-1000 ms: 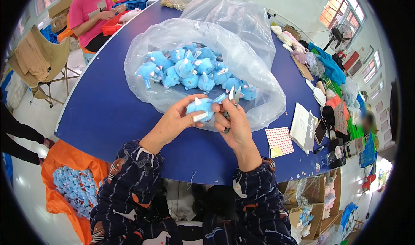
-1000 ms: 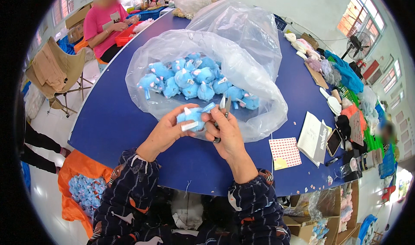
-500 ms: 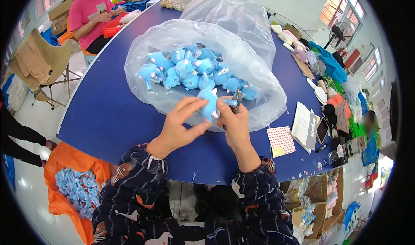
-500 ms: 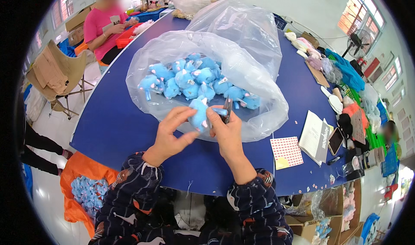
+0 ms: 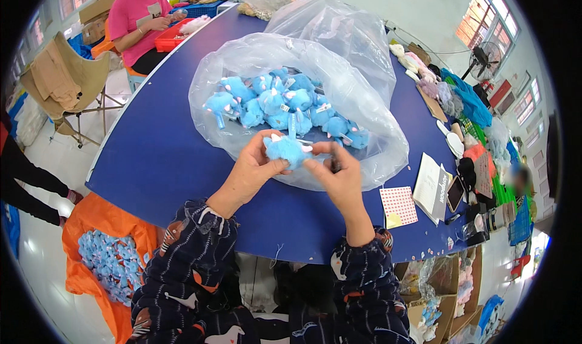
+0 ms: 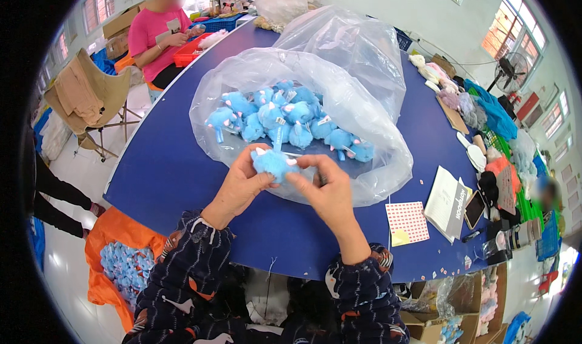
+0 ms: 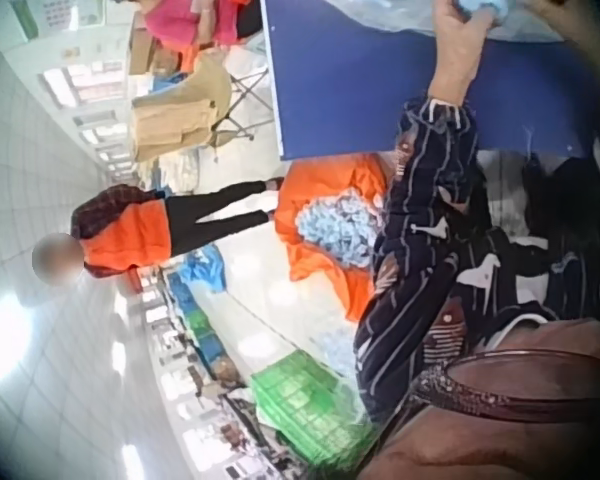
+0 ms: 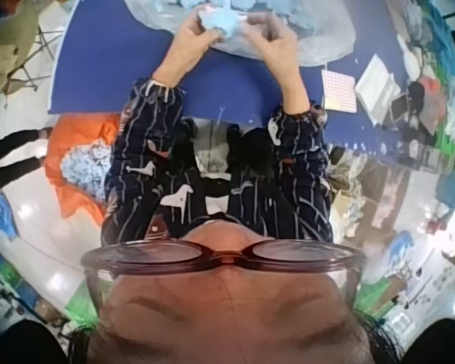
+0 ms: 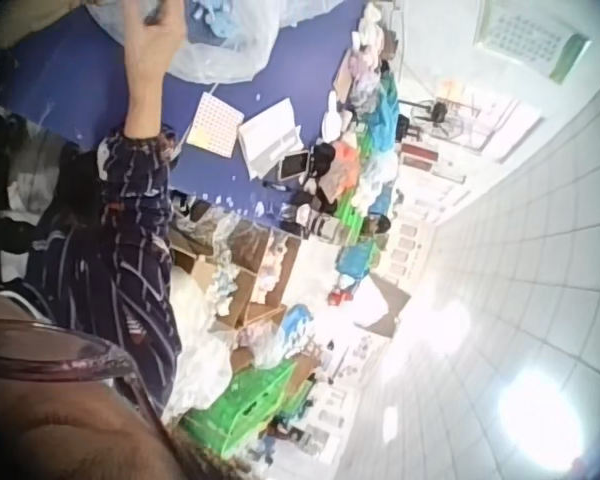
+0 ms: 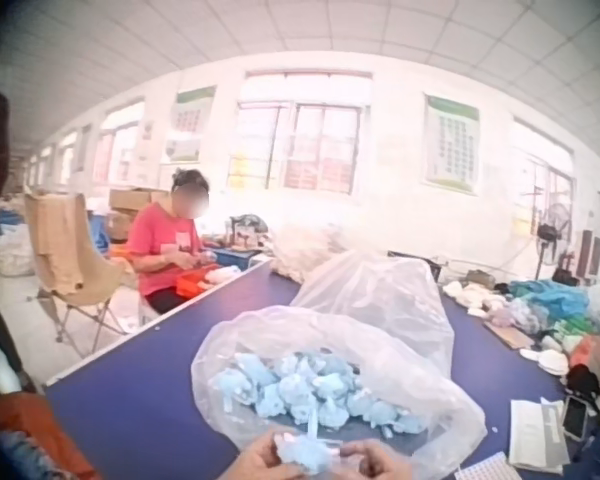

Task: The person trims loose threads from small blue plush toys using scissors and then applies small stickers to each toy. The finished items are placed into a plastic bag on the table.

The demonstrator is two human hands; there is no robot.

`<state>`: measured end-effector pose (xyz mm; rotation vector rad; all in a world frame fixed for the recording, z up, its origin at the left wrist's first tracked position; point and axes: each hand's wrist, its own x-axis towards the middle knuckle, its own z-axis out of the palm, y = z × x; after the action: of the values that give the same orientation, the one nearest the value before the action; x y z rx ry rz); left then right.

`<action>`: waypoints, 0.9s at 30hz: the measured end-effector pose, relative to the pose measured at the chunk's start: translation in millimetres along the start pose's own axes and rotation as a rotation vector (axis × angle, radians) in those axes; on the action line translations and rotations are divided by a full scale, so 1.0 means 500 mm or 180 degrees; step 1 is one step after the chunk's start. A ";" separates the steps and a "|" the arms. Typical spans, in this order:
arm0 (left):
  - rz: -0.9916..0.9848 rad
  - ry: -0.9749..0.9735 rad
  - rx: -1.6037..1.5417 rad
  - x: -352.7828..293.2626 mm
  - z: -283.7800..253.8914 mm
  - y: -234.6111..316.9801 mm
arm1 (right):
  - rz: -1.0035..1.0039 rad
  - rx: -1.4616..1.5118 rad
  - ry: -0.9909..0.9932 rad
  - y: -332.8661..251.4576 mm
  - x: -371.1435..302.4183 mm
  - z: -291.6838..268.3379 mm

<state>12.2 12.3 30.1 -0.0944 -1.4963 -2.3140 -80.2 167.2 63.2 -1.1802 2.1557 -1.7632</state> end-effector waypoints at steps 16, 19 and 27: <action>0.0292 0.0032 -0.0765 -0.024 -0.037 0.039 | -0.0182 -0.0206 0.0372 0.039 0.013 -0.017; 0.1348 -0.2974 -0.3327 -0.051 -0.084 0.120 | -0.0902 -0.1545 0.0997 0.090 0.075 -0.049; -0.0609 -0.0298 -0.0819 -0.007 -0.031 0.025 | 0.0280 -0.3433 0.1401 0.143 0.100 -0.093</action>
<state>22.3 -4.8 33.3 -0.1352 -1.2911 -2.6823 -174.2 173.8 33.7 -0.7843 3.5268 -0.7751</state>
